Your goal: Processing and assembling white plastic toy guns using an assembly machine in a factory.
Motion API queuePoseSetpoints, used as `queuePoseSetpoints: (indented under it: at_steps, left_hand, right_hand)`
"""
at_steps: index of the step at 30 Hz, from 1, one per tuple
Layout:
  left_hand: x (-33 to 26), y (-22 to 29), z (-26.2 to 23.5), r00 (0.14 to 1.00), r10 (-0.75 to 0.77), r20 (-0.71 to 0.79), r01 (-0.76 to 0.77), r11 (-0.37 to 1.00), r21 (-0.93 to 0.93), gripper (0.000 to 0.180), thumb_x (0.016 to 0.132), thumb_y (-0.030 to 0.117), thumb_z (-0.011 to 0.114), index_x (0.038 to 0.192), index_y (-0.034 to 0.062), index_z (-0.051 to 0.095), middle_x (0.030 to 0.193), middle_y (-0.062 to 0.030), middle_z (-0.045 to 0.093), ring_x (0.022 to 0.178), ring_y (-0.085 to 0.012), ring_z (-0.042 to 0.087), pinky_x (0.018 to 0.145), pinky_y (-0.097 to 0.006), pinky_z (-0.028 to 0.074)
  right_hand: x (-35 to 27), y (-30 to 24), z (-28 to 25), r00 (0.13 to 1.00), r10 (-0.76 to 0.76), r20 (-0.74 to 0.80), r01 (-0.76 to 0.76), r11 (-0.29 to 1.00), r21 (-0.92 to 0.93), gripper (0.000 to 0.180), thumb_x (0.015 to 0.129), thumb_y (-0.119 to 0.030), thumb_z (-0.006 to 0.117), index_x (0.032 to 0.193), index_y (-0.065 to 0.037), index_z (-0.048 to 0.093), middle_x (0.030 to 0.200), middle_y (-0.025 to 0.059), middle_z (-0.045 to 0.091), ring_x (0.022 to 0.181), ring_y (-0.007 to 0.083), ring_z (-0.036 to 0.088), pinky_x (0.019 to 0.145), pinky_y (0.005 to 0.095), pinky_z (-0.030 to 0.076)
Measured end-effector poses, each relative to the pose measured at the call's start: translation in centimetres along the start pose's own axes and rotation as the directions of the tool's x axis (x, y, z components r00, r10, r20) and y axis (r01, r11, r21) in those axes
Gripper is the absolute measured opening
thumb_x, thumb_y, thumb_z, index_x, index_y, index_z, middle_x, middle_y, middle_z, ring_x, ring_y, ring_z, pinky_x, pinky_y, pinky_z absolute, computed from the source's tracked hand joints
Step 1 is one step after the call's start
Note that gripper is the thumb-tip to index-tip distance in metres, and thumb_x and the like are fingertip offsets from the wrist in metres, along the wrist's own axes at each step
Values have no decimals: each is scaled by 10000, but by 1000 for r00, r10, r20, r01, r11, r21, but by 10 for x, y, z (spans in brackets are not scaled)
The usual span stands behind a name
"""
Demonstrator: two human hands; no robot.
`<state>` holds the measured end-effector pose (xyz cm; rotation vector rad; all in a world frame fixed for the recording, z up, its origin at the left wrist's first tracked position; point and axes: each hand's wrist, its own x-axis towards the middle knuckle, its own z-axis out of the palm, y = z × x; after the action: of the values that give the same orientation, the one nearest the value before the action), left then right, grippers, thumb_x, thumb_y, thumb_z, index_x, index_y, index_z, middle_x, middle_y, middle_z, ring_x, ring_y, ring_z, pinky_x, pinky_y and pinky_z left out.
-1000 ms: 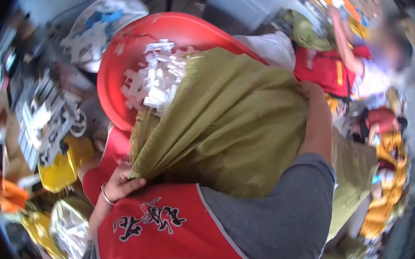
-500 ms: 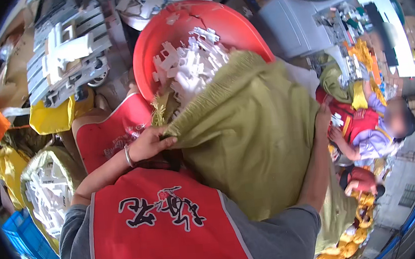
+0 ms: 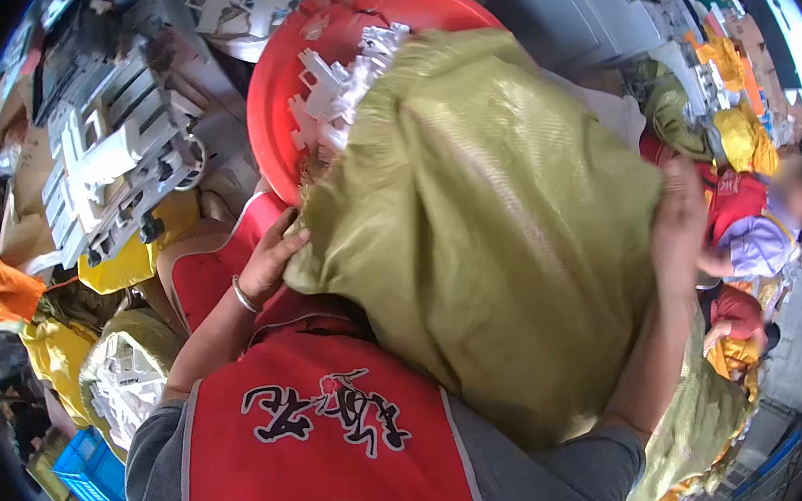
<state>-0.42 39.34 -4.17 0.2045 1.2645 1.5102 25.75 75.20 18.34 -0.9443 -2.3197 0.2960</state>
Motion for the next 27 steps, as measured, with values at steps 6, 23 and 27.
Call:
queuePoseSetpoints:
  at_steps: [6, 23, 27]
  left_hand:
    - [6, 53, 40, 888, 112, 446, -100, 994, -51, 413, 875, 131, 647, 1242, 0, 512, 1114, -20, 587, 993, -81, 536, 850, -236, 435]
    - [13, 112, 105, 562, 376, 736, -633, 769, 90, 113, 876, 90, 640, 959, 14, 631, 850, -69, 646, 794, -158, 621, 684, -296, 469]
    - [-1, 81, 108, 410, 328, 851, -882, 381, 278, 262, 826, 203, 679, 993, 15, 604, 909, -147, 604, 828, -294, 622, 712, -369, 490]
  right_hand:
    - [10, 137, 42, 953, 261, 152, -248, 963, -101, 304, 978, -227, 404, 1080, 0, 579, 932, 76, 635, 851, 217, 589, 765, 313, 480]
    - [-94, 342, -22, 900, 45, 433, 30, 986, -165, 303, 896, -287, 557, 1046, -31, 617, 960, 150, 639, 906, 315, 610, 783, 367, 467]
    - [-89, 366, -66, 926, 4, 378, 59, 986, -155, 299, 912, -293, 546, 1019, -23, 618, 921, 149, 631, 868, 301, 601, 761, 355, 464]
